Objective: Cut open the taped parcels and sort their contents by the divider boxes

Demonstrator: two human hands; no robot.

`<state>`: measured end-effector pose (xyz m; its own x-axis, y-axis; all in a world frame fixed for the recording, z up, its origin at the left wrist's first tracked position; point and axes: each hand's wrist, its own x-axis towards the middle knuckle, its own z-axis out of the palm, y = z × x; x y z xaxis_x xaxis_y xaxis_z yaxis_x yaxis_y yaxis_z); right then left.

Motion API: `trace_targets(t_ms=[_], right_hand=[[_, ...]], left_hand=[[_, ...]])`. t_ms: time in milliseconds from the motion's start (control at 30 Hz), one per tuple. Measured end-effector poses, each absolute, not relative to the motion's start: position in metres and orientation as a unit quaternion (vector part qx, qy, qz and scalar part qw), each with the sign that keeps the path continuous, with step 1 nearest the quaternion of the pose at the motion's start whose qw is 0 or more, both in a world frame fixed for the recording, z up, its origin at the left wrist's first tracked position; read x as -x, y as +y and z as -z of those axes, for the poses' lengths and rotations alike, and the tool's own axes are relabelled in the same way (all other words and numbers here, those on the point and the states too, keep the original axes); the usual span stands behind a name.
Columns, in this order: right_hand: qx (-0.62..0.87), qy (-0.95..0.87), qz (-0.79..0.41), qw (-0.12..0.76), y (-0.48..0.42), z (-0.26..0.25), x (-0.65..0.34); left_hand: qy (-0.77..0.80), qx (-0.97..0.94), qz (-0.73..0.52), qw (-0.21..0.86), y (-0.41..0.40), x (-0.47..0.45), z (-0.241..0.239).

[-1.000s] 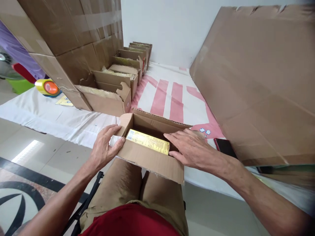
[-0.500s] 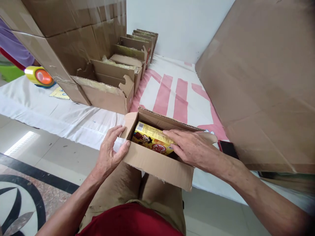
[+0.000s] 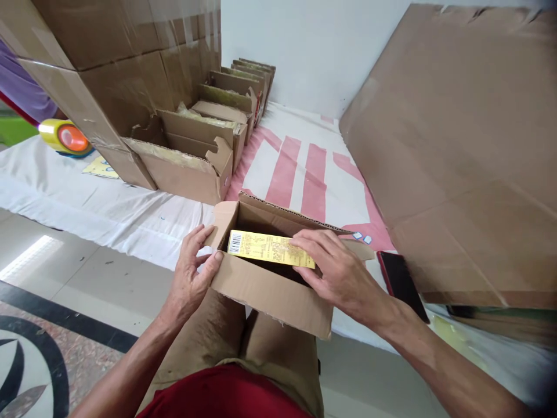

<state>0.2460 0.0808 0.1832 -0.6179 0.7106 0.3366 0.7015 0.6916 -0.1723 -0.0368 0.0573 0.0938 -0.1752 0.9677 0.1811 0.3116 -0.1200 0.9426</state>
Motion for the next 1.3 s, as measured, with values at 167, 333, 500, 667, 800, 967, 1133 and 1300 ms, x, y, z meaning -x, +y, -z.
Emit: trace_targets(t_ms=[167,333,500,667,800,967,1133,1300], right_hand=[[0.398,-0.867,0.073,0.291,0.054,-0.209,-0.254],[0.410,-0.837,0.118,0.342,0.037,-0.234,-0.258],[0.439,-0.796,0.081,0.410,0.024,-0.241,-0.261],[0.468,-0.742,-0.092,0.471,0.021,-0.245,-0.258],[0.437,-0.753,-0.119,0.478,0.029,-0.258,-0.247],[0.407,-0.749,-0.183,0.490,0.040,-0.276,-0.226],[0.380,-0.711,-0.253,0.536,0.044,-0.284,-0.213],[0.366,-0.692,-0.335,0.525,0.056,-0.285,-0.208]], left_hand=[[0.569,-0.506,-0.527,0.378,0.060,0.023,-0.093],[0.547,-0.488,-0.547,0.404,0.079,-0.006,-0.098],[0.533,-0.484,-0.619,0.313,0.073,-0.017,-0.112],[0.441,-0.525,-0.687,0.241,0.049,0.003,-0.145],[0.374,-0.551,-0.676,0.314,0.046,0.024,-0.176],[0.334,-0.565,-0.613,0.440,0.043,0.040,-0.194],[0.306,-0.515,-0.664,0.447,0.043,0.050,-0.198],[0.279,-0.492,-0.697,0.440,0.055,0.059,-0.220]])
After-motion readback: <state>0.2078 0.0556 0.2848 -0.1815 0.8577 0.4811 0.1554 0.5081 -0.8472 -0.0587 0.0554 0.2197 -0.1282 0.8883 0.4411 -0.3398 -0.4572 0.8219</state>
